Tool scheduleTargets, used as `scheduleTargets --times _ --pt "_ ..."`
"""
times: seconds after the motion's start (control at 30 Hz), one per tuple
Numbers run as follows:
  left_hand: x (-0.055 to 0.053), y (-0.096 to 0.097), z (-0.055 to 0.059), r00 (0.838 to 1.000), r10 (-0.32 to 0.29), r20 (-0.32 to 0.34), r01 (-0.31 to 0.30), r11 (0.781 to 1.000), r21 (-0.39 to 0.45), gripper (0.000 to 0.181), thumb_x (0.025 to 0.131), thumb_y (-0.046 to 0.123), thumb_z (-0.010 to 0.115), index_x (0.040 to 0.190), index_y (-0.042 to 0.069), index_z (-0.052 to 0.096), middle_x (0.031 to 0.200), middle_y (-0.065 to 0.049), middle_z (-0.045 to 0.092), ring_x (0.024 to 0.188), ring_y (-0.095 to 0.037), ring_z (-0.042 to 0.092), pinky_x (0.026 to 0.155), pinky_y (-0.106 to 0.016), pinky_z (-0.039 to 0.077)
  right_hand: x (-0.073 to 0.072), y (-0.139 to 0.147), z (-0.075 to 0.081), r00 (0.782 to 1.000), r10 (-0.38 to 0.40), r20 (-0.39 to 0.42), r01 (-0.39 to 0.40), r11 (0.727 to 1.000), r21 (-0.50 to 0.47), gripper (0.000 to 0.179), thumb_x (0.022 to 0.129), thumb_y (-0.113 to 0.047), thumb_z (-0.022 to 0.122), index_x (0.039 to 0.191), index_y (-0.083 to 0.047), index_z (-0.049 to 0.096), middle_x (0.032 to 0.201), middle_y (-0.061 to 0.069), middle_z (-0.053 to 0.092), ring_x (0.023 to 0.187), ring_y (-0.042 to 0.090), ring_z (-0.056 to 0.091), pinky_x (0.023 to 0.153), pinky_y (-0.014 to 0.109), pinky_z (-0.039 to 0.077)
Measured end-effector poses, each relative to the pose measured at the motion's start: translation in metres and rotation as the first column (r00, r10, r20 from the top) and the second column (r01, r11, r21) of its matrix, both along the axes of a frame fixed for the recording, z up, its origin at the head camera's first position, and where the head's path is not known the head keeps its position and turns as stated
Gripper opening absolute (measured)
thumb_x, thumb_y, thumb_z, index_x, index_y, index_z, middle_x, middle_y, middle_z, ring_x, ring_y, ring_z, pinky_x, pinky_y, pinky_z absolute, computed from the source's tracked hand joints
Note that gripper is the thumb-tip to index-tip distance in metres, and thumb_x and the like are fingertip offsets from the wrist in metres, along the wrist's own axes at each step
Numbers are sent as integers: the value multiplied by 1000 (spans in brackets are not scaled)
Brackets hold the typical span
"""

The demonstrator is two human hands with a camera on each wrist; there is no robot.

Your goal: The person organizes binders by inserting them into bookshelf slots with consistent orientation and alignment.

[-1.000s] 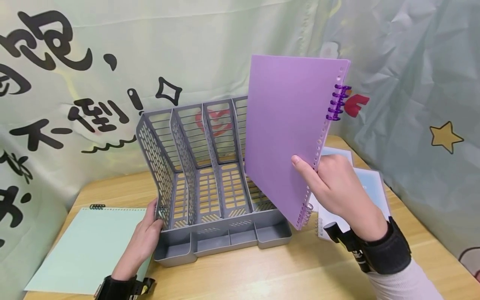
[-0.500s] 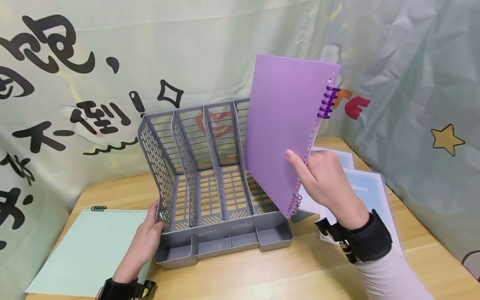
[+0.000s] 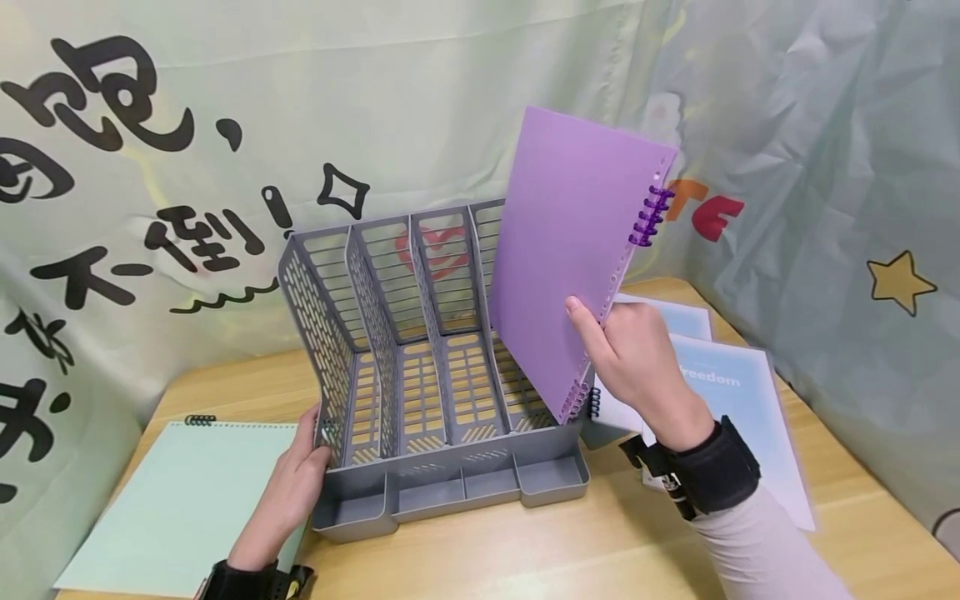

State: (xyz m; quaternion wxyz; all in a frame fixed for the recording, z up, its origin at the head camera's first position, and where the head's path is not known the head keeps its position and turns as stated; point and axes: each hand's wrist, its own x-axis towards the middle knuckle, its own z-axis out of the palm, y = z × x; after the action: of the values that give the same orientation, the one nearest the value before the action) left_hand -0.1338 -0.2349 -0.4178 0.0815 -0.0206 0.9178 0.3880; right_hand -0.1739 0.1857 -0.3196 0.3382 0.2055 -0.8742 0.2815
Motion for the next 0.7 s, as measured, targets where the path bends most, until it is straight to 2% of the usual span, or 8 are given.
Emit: scheduleTargets --times 0.4,0.7 --pt "-1 0 0 1000 -4 15 4 1000 14 72 107 10 33 174 14 6 174 -29 28 159 -51 30 125 -73 30 -14 -5 -20 999 -24 21 25 999 -38 60 108 -16 55 57 -20 24 58 -9 15 53 9 16 52 27 14" --pt "-2 -2 -2 1000 -8 27 7 1000 26 72 107 10 32 174 16 4 174 -29 29 160 -51 30 125 -73 30 -22 -6 -35 997 -59 40 59 998 -13 62 110 -20 52 54 -21 23 55 -9 15 50 11 18 50 27 16"
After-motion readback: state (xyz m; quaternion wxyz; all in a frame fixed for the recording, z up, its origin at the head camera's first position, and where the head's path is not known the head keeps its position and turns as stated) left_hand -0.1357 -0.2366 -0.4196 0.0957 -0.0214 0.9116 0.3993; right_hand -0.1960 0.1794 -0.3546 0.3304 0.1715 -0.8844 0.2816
